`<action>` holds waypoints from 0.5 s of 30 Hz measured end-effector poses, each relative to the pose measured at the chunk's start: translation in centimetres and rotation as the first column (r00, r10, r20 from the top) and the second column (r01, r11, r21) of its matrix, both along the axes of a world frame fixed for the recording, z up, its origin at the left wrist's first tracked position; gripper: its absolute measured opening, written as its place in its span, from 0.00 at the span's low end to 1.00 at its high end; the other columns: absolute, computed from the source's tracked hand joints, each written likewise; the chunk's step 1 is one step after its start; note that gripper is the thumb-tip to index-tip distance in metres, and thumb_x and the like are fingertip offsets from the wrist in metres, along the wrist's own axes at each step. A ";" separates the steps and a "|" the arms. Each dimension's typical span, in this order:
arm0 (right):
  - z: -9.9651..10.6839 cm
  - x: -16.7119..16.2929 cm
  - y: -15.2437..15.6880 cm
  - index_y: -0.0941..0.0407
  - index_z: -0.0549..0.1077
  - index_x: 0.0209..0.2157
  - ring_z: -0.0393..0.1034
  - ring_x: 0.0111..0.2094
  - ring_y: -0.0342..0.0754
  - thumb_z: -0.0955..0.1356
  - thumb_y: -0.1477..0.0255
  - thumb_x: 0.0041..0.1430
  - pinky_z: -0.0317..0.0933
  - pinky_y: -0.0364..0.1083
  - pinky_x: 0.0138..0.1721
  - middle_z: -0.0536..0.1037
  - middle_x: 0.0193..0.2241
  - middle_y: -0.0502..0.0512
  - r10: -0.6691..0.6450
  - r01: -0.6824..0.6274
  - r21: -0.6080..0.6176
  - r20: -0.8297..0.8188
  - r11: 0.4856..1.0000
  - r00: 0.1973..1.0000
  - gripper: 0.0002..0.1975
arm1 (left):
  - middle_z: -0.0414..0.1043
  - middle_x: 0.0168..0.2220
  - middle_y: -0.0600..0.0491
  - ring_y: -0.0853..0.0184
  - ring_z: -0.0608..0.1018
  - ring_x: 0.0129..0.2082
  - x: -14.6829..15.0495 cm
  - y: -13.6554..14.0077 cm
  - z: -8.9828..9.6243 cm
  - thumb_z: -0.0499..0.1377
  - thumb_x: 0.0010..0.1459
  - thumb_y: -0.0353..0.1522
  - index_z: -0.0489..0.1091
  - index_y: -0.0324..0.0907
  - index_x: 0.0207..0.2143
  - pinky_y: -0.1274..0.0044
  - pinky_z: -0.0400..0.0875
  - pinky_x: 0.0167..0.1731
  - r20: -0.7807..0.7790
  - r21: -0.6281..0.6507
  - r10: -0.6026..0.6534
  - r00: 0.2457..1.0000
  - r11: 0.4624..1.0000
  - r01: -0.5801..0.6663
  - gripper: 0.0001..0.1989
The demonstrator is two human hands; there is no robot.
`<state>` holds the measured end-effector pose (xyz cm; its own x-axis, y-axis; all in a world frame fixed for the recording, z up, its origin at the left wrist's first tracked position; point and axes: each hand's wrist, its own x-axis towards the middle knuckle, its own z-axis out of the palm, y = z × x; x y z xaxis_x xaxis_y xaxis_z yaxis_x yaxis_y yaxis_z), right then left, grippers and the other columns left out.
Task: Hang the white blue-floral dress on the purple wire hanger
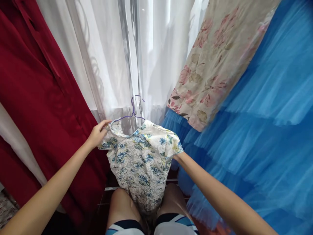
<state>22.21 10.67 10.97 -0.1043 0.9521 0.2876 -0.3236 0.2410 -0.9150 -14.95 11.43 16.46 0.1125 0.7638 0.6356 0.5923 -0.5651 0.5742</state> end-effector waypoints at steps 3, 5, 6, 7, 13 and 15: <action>-1.2 1.5 -1.9 0.54 0.77 0.42 0.77 0.45 0.56 0.64 0.46 0.58 0.72 0.52 0.44 0.83 0.41 0.56 -0.042 0.035 -0.051 -0.160 0.998 0.986 0.27 | 0.68 0.58 0.46 0.58 0.70 0.56 0.4 -1.8 -0.9 0.56 0.59 0.34 0.62 0.41 0.60 0.70 0.60 0.57 -0.221 0.076 -0.019 0.975 0.996 0.037 0.26; -1.2 1.8 -3.1 0.54 0.77 0.42 0.78 0.43 0.56 0.68 0.48 0.55 0.72 0.51 0.43 0.83 0.38 0.54 -0.119 0.098 -0.095 -0.240 0.991 0.964 0.25 | 0.72 0.52 0.47 0.59 0.74 0.50 0.9 -2.1 -0.8 0.53 0.63 0.36 0.66 0.40 0.56 0.72 0.64 0.52 -0.241 0.137 0.064 0.968 0.990 -0.032 0.20; -0.9 1.7 -3.6 0.53 0.77 0.42 0.78 0.42 0.55 0.71 0.50 0.53 0.72 0.51 0.42 0.83 0.37 0.52 -0.151 0.128 -0.102 -0.257 0.986 0.954 0.23 | 0.75 0.46 0.48 0.61 0.76 0.45 1.1 -2.0 -0.5 0.52 0.64 0.37 0.68 0.40 0.52 0.73 0.66 0.48 -0.221 0.159 0.114 0.969 0.984 -0.079 0.17; -0.4 1.5 -3.8 0.53 0.77 0.41 0.78 0.42 0.55 0.72 0.51 0.53 0.72 0.50 0.42 0.83 0.36 0.52 -0.173 0.154 -0.093 -0.261 0.984 0.950 0.22 | 0.75 0.41 0.50 0.62 0.76 0.41 1.4 -1.7 -0.1 0.52 0.65 0.38 0.70 0.40 0.48 0.75 0.67 0.44 -0.198 0.172 0.159 0.967 0.977 -0.125 0.16; 6.0 -1.1 -2.6 0.54 0.76 0.39 0.76 0.43 0.52 0.69 0.50 0.57 0.71 0.48 0.43 0.81 0.36 0.51 -0.214 0.238 0.064 -0.258 0.969 0.942 0.21 | 0.72 0.32 0.54 0.66 0.72 0.32 2.1 0.3 2.4 0.56 0.61 0.37 0.71 0.41 0.38 0.77 0.61 0.34 -0.076 0.165 0.247 0.966 0.959 -0.232 0.09; 7.6 -2.8 -3.5 0.54 0.77 0.41 0.75 0.45 0.52 0.67 0.51 0.60 0.69 0.48 0.46 0.81 0.38 0.52 -0.156 0.183 0.150 -0.178 0.972 0.972 0.21 | 0.69 0.30 0.56 0.66 0.70 0.31 2.3 0.7 2.3 0.56 0.59 0.35 0.69 0.42 0.36 0.76 0.60 0.33 -0.017 0.171 0.252 0.968 0.954 -0.245 0.06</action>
